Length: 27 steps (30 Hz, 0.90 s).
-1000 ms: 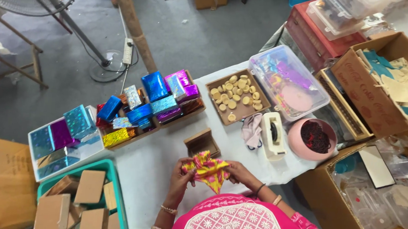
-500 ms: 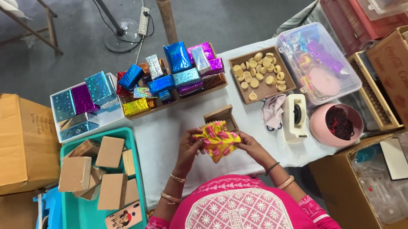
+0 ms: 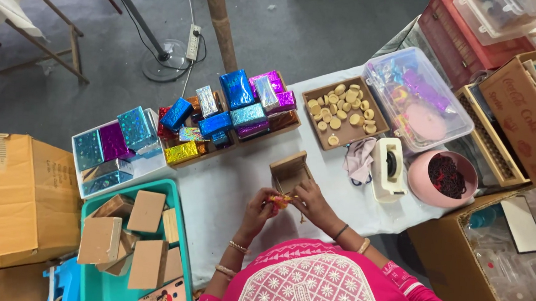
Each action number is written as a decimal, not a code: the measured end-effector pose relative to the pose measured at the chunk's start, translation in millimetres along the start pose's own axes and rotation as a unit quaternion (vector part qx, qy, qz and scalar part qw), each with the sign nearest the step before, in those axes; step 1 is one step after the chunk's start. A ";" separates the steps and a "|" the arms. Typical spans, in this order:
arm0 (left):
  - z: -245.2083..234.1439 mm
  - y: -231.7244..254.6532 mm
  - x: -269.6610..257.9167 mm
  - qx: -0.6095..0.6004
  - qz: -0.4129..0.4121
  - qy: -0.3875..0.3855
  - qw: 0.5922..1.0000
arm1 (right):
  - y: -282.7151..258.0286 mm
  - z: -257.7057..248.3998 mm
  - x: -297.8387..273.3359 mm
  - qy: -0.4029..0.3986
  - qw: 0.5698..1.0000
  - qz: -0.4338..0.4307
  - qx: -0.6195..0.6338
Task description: The person wipes a small cardboard box with a cloth, places a colorful item inside, and closes the lid. They then wrap the box in a sheet of shiny purple foil, folding the edges and securing the package with tape.
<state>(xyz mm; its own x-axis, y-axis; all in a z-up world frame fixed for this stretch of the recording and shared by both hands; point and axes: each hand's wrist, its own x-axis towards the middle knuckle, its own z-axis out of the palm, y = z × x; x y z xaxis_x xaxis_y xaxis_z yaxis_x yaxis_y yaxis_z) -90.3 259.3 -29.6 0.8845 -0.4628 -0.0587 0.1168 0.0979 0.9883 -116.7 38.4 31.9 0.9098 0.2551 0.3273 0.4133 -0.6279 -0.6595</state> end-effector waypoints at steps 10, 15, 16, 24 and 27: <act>1.2 -33.5 12.9 0.207 0.057 0.036 0.976 | 24.3 8.4 -9.6 0.024 0.997 -0.056 -0.045; 3.9 -53.6 22.7 0.017 -0.078 0.041 0.996 | 13.0 -10.3 -4.1 0.027 0.995 -0.084 -0.034; 6.4 -53.9 23.0 0.018 -0.078 0.041 0.996 | 21.7 -3.1 -8.7 0.028 0.995 -0.084 -0.034; 17.1 -45.0 29.5 0.240 -0.019 0.134 0.961 | 12.3 -12.7 -6.6 -0.031 0.993 -0.115 0.010; 21.3 -18.2 32.1 0.165 -0.172 0.165 0.957 | 33.4 5.7 -18.6 -0.054 0.990 -0.128 0.032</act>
<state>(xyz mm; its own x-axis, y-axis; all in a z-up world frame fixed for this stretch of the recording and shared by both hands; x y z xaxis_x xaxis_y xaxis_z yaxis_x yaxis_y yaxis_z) -73.7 223.9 -46.5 0.9203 -0.1100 -0.3754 0.3251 -0.3187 0.8904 -119.5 16.9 0.0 0.7721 0.4797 0.4167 0.6293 -0.4860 -0.6065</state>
